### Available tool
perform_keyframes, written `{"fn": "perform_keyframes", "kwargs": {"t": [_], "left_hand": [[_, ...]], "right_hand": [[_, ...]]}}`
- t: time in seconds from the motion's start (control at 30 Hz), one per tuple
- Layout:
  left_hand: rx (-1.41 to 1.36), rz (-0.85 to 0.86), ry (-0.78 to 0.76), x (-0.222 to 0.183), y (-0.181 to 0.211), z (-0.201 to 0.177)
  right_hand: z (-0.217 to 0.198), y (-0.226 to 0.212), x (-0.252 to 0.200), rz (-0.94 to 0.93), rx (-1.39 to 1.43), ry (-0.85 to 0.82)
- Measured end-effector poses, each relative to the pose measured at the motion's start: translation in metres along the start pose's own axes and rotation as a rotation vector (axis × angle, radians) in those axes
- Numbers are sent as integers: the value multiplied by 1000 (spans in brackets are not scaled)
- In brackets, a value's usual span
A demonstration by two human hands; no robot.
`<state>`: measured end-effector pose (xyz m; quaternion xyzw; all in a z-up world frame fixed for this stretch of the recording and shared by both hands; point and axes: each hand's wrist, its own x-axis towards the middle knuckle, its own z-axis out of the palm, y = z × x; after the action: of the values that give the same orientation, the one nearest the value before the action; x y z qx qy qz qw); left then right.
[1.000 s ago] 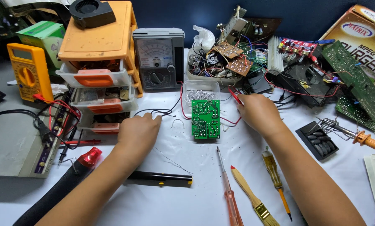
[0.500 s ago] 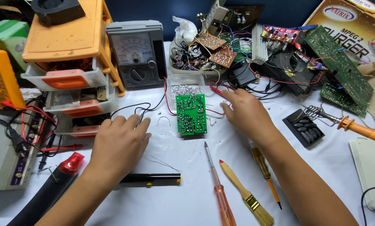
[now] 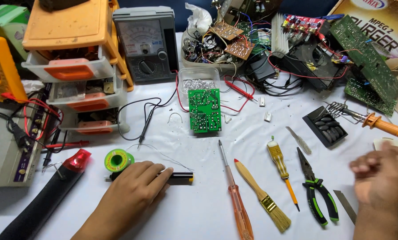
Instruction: Desoldering components from a printed circuit board using a soldering iron and solder sucker at a repair bench.
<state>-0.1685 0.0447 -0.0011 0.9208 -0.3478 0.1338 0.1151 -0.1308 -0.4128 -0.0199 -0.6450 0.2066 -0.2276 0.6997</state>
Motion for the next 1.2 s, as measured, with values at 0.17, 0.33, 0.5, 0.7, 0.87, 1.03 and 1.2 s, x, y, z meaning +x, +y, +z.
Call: {"fn": "perform_keyframes", "kwargs": {"t": [0.17,0.33,0.5,0.7,0.87,1.03,1.2], "left_hand": [[7,-36,-71,-9,1,13],[143,23,-116,-9,-1,14],[-57,-54,11,2,2,-16],[-624,-333,204,19,-9,-49],[-1235,-464,425,37,-19,-54],[-1562,-503,556,55,-20,-57],[-1730,-502,635,68,-28,-39]], "right_hand": [[-53,33,45,10,130,96],[-53,39,84,8,65,70],[-14,7,60,-115,-221,111],[-47,36,85,-238,-317,118],[-47,28,71,-291,-381,77],[-69,46,100,-319,-381,38],[-147,110,174,-316,-404,35]]}}
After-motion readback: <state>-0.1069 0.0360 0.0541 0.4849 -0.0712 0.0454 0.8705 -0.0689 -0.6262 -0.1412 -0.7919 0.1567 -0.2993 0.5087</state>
